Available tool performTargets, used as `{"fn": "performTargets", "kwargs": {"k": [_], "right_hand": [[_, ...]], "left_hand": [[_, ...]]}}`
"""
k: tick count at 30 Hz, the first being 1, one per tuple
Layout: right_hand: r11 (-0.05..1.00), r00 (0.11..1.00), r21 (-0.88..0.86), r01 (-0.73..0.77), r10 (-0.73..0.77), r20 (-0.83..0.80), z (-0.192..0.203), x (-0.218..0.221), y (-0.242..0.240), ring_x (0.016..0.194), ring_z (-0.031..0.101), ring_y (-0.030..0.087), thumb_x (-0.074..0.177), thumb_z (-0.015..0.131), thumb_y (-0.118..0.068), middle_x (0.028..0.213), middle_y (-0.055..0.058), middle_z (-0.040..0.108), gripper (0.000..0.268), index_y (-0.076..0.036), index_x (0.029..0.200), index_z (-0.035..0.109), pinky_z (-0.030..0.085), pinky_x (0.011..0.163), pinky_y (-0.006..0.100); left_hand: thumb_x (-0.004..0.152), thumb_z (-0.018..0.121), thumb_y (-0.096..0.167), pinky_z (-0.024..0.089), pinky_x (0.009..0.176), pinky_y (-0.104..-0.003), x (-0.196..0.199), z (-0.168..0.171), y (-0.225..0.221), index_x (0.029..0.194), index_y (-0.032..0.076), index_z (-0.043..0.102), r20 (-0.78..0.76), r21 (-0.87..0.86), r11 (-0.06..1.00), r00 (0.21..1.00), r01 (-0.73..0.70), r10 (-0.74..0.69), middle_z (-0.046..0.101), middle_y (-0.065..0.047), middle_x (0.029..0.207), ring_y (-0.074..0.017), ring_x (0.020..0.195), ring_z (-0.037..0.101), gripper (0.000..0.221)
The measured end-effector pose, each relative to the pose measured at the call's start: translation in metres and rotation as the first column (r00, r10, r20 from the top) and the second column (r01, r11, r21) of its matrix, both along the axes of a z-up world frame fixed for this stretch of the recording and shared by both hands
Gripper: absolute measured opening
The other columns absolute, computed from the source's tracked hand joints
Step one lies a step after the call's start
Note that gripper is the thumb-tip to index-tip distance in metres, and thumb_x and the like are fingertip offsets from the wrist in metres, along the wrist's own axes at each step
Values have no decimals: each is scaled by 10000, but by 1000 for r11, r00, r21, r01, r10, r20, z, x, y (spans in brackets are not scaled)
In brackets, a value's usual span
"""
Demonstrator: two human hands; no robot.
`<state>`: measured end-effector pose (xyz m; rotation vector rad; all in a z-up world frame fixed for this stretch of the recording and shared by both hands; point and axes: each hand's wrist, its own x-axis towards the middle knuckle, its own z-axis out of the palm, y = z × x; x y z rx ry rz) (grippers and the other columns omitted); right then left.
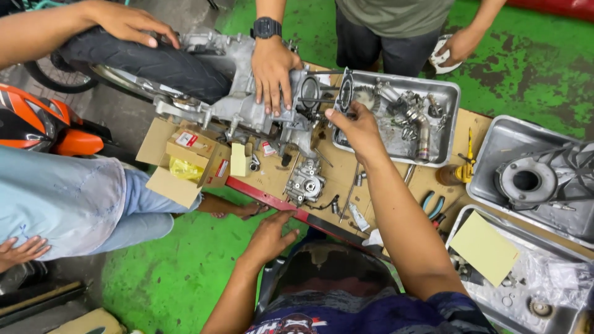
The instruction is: Applying sealant to a cylinder head gasket and installing it onto a motorcycle engine block.
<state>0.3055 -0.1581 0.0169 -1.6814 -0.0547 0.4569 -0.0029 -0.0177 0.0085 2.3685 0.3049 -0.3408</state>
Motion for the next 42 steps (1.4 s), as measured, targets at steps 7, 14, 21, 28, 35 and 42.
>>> {"fn": "performTargets", "kwargs": {"k": [7, 14, 21, 28, 35, 42], "right_hand": [[979, 968, -125, -164, 135, -211, 38, -4, -8, 1464, 438, 344, 813, 746, -592, 1616, 183, 404, 1035, -34, 1572, 317, 410, 1156, 456], [990, 985, -36, -135, 130, -112, 19, 2, -6, 1472, 401, 380, 817, 826, -566, 1578, 251, 397, 1024, -5, 1525, 343, 407, 1179, 475], [987, 981, 25, -158, 160, -108, 19, 4, -7, 1500, 358, 410, 851, 828, -549, 1619, 278, 329, 1055, 32, 1544, 283, 328, 1215, 500], [979, 978, 4, -203, 203, -37, 19, 15, -17, 1484, 441, 405, 722, 922, -690, 1623, 164, 471, 1129, -155, 1534, 348, 404, 1115, 582], [965, 991, -225, -135, 137, -8, 44, 12, -15, 908, 526, 85, 677, 756, -657, 1018, -81, 615, 618, -211, 1097, 676, 410, 763, 287], [960, 983, -224, -170, 182, 33, 40, 19, -19, 714, 486, 23, 750, 749, -588, 993, -120, 681, 496, -204, 1061, 702, 360, 610, 207]], "left_hand": [[925, 683, 330, 449, 1039, -486, 0, -10, -6, 1391, 47, 579, 2, 30, 998, 998, 61, -61, 646, -208, 1377, -426, 1220, 615, 555], [973, 645, 326, 404, 1082, -546, 22, 6, -17, 1462, 60, 533, -7, -14, 998, 998, 58, -58, 576, -182, 1480, -396, 1345, 538, 568], [952, 670, 319, 494, 1064, -446, 73, 7, -36, 1498, 114, 480, -137, -428, 874, 973, -229, 188, 526, -190, 1508, -322, 1332, 577, 614], [986, 638, 296, 569, 978, -366, 174, -38, -50, 1562, 165, 370, 13, -600, 747, 930, -287, 367, 491, -108, 1571, -140, 984, 689, 649], [874, 676, 156, 542, 957, -331, 244, -100, -78, 1503, 151, 492, 47, -789, 460, 708, -406, 704, 599, -104, 1459, -194, 970, 740, 655], [914, 622, 20, 568, 681, -292, 242, -58, -87, 1331, 151, 673, -75, -865, 281, 661, -415, 747, 708, -65, 1362, -132, 808, 724, 441]]}}
